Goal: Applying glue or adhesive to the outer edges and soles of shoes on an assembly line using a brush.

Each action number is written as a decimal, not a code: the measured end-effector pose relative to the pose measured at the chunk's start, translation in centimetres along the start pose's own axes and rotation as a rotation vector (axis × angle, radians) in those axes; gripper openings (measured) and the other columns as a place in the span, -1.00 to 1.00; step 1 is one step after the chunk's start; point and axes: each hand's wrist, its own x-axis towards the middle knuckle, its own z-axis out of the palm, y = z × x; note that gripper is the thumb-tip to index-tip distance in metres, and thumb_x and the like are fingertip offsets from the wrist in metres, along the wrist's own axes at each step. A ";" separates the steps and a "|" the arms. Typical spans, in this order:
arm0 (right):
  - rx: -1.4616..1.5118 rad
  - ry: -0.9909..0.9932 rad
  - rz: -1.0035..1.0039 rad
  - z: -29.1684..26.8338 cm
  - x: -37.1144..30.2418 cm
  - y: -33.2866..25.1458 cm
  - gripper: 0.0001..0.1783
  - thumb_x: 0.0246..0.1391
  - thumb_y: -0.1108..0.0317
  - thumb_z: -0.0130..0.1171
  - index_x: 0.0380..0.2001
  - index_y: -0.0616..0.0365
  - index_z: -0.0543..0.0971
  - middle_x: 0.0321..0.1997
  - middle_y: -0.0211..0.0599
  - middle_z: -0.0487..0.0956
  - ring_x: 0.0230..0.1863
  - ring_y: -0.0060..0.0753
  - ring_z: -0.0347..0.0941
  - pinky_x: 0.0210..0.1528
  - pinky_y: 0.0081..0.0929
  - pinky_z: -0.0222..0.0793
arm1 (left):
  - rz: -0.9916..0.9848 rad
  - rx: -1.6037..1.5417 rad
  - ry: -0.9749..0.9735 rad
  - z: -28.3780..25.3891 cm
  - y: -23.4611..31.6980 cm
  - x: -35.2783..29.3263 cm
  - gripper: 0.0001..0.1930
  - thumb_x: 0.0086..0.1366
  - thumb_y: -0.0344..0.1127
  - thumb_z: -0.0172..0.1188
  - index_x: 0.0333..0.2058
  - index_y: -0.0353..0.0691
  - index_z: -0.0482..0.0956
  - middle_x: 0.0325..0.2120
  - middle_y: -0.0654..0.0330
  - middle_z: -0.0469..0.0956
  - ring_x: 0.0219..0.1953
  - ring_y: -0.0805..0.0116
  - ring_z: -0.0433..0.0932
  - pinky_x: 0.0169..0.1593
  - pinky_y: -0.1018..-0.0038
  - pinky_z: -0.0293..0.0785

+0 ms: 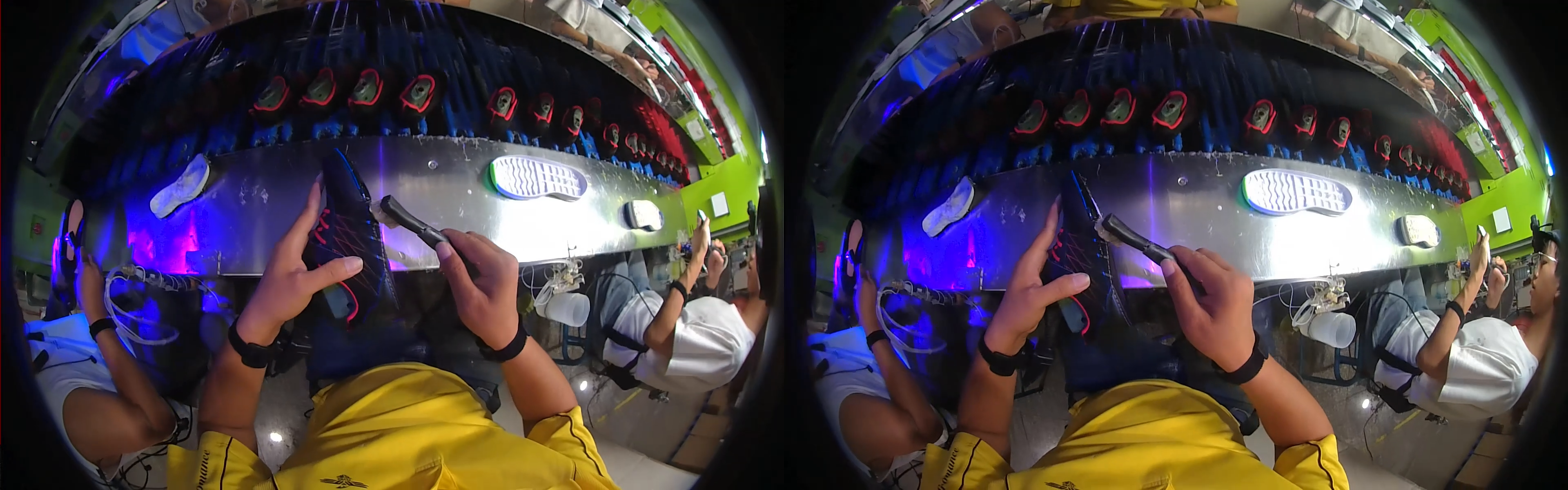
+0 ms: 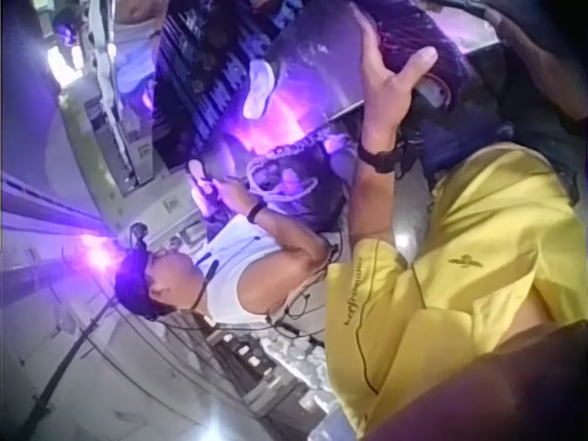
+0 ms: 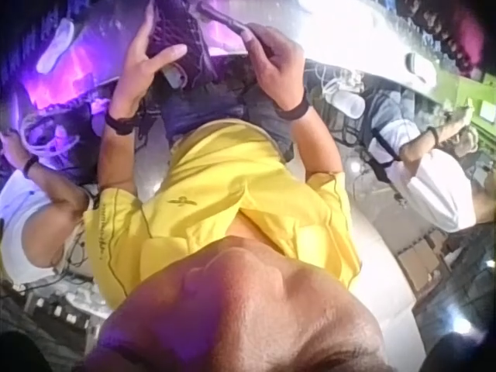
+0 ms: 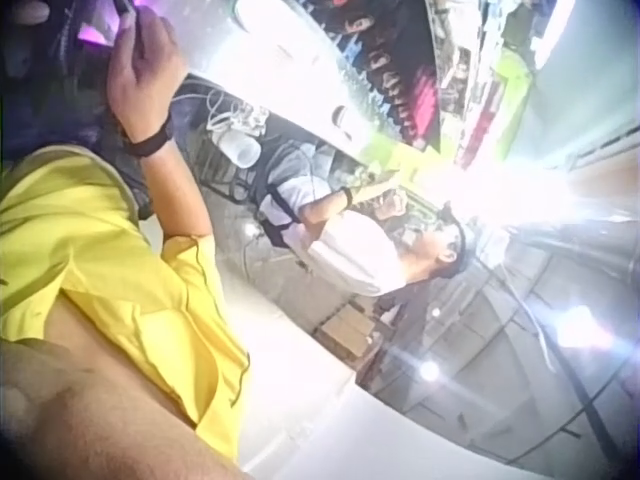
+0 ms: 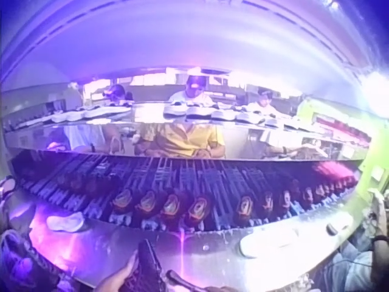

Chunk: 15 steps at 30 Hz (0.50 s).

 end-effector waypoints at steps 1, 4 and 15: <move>-0.039 -0.013 -0.016 -0.2 -0.1 -0.2 -0.79 0.33 0.38 0.34 -0.10 0.32 0.73 -0.47 -0.06 0.57 -0.54 -0.14 0.49 -0.43 -0.33 0.33 | -0.002 0.003 -0.013 0.1 0.1 -0.2 0.16 0.24 -0.34 0.55 0.60 -0.49 -0.09 0.61 -0.07 0.11 0.61 0.26 0.12 0.61 0.31 -0.01; -0.091 -0.043 -0.047 -1.4 -0.8 -0.5 -0.80 0.31 0.40 0.34 -0.10 0.30 0.73 -0.47 -0.06 0.56 -0.57 -0.11 0.47 -0.46 -0.33 0.32 | -0.015 0.071 -0.038 0.3 1.1 -0.5 0.13 0.26 -0.32 0.54 0.59 -0.52 -0.06 0.61 -0.08 0.10 0.62 0.25 0.08 0.62 0.31 -0.05; -0.100 -0.042 -0.025 -2.5 -1.4 -0.5 -0.81 0.29 0.41 0.36 -0.12 0.31 0.74 -0.47 -0.08 0.58 -0.56 -0.20 0.48 -0.44 -0.37 0.32 | -0.102 -0.024 -0.073 1.4 1.6 -1.1 0.13 0.24 -0.26 0.55 0.57 -0.57 -0.02 0.59 -0.12 0.14 0.63 0.21 0.06 0.63 0.31 -0.09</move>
